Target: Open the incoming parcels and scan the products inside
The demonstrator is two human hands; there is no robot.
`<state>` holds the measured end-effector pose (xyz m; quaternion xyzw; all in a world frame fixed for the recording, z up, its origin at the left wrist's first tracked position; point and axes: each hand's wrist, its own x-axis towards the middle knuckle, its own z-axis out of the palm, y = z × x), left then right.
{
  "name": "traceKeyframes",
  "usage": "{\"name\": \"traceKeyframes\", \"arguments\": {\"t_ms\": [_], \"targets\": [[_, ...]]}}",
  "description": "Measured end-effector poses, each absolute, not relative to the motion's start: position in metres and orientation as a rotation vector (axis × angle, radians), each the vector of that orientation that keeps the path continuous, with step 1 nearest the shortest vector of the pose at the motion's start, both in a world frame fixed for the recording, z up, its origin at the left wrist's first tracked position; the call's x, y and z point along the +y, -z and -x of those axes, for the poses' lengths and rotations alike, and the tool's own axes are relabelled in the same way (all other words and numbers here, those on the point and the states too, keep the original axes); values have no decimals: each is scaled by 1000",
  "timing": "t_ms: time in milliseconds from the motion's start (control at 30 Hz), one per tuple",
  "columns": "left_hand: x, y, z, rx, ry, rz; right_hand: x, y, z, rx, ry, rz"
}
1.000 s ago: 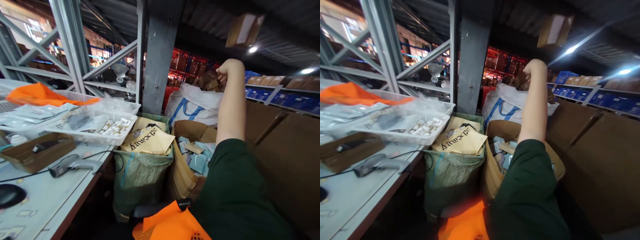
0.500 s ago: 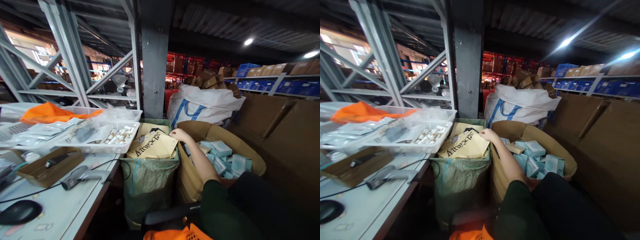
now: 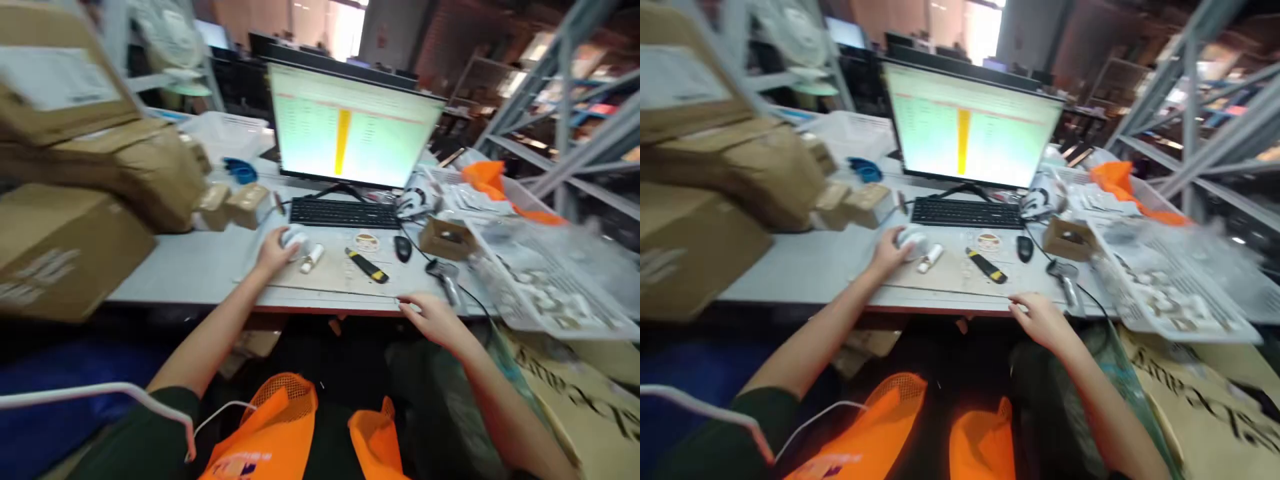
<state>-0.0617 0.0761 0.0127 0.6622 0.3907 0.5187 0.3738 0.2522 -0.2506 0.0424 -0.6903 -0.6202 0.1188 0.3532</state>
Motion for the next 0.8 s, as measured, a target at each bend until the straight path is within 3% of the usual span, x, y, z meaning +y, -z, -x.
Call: {"name": "traceKeyframes", "arguments": {"t_ms": [133, 333, 433, 667, 800], "targets": [[73, -17, 77, 972, -1256, -1582, -121, -46, -180, -1861, -437, 1575], [51, -14, 99, 869, -1341, -1281, 2, -40, -107, -1454, -625, 1372], [27, -12, 109, 743, -1341, -1166, 9, -39, -92, -1410, -757, 1242], [-5, -15, 102, 616, -1242, -943, -16, -43, -98, -1367, -640, 1289], [-16, -21, 89, 606, -1144, -912, -45, -43, -113, -1333, -833, 1263]]}}
